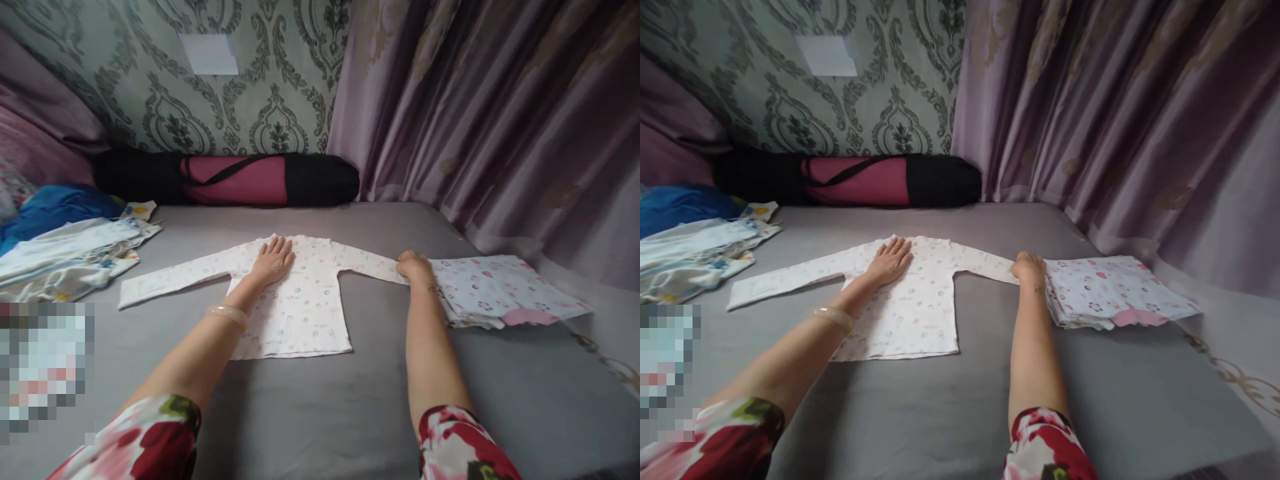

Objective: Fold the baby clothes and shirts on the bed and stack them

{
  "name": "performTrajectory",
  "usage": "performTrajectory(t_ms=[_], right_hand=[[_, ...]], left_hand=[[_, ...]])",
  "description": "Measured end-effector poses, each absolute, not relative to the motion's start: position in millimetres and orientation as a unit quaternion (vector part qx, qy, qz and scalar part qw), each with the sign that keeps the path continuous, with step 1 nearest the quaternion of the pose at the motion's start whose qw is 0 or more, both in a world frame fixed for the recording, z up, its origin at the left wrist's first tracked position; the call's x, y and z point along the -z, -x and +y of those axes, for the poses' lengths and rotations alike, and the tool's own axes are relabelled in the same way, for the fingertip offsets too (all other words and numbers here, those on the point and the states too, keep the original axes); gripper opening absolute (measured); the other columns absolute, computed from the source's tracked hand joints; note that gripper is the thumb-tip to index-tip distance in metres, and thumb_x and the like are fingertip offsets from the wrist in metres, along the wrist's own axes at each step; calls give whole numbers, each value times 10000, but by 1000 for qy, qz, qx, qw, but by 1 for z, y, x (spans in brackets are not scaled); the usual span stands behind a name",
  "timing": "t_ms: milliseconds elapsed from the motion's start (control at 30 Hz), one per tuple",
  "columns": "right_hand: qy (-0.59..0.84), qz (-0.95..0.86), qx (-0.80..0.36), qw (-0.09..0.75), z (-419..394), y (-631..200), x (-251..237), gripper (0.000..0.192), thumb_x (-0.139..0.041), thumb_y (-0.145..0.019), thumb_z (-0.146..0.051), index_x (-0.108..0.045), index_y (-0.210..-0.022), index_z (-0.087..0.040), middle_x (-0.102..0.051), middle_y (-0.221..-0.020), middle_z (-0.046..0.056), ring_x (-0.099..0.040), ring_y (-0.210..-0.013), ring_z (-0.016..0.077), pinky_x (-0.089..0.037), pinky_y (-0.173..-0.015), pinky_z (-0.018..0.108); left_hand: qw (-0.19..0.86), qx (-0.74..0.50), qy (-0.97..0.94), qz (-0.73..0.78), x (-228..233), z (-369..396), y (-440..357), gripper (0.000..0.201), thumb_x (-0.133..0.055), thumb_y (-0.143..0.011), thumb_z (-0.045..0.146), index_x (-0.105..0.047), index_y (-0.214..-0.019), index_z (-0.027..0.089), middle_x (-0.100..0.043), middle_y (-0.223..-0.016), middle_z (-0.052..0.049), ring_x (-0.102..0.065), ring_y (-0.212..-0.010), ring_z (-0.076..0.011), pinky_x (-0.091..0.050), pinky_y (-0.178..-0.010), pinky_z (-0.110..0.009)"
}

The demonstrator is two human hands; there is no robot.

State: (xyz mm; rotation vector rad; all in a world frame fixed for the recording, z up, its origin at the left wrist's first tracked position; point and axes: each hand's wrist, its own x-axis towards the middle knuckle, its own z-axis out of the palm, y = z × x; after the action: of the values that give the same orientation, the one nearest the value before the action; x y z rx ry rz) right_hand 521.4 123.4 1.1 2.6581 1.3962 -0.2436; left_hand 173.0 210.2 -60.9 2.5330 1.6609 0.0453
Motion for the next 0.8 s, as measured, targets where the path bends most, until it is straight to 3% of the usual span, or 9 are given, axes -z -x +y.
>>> performTrajectory(t_ms=[300,500,633,800], right_hand=[[-893,444,56,56,127,-521,6,371,-485,-851,-69,-712,-1139,-124,-644,-1246,197,-536,-1244,310,-442,-970,390],[-868,494,61,-4,122,-526,-8,301,-558,-757,-105,-765,-958,-190,-714,-1096,132,-608,-1128,292,-414,-974,392],[-839,533,56,-94,120,-530,-19,264,-570,-691,-124,-753,-868,-193,-733,-873,75,-661,-910,232,-444,-882,339],[-781,545,119,-282,122,-540,-17,253,-584,-686,-245,-739,-876,-183,-699,-755,36,-618,-713,183,-449,-664,272]], left_hand=[[69,-26,-833,548,61,211,-173,611,-177,-1015,448,-269,-1549,164,-207,-1619,-100,-112,-1506,-267,-123,-1204,-478],[55,-83,-839,535,63,210,-173,572,-271,-1012,405,-342,-1511,134,-204,-1609,-176,-149,-1497,-303,-157,-1190,-511],[53,-170,-881,437,54,204,-189,496,-352,-989,329,-436,-1449,162,-375,-1541,-159,-282,-1456,-288,-234,-1175,-508],[99,-206,-931,285,51,211,-231,414,-412,-970,313,-565,-1315,146,-537,-1405,-169,-461,-1341,-280,-372,-1116,-467]])
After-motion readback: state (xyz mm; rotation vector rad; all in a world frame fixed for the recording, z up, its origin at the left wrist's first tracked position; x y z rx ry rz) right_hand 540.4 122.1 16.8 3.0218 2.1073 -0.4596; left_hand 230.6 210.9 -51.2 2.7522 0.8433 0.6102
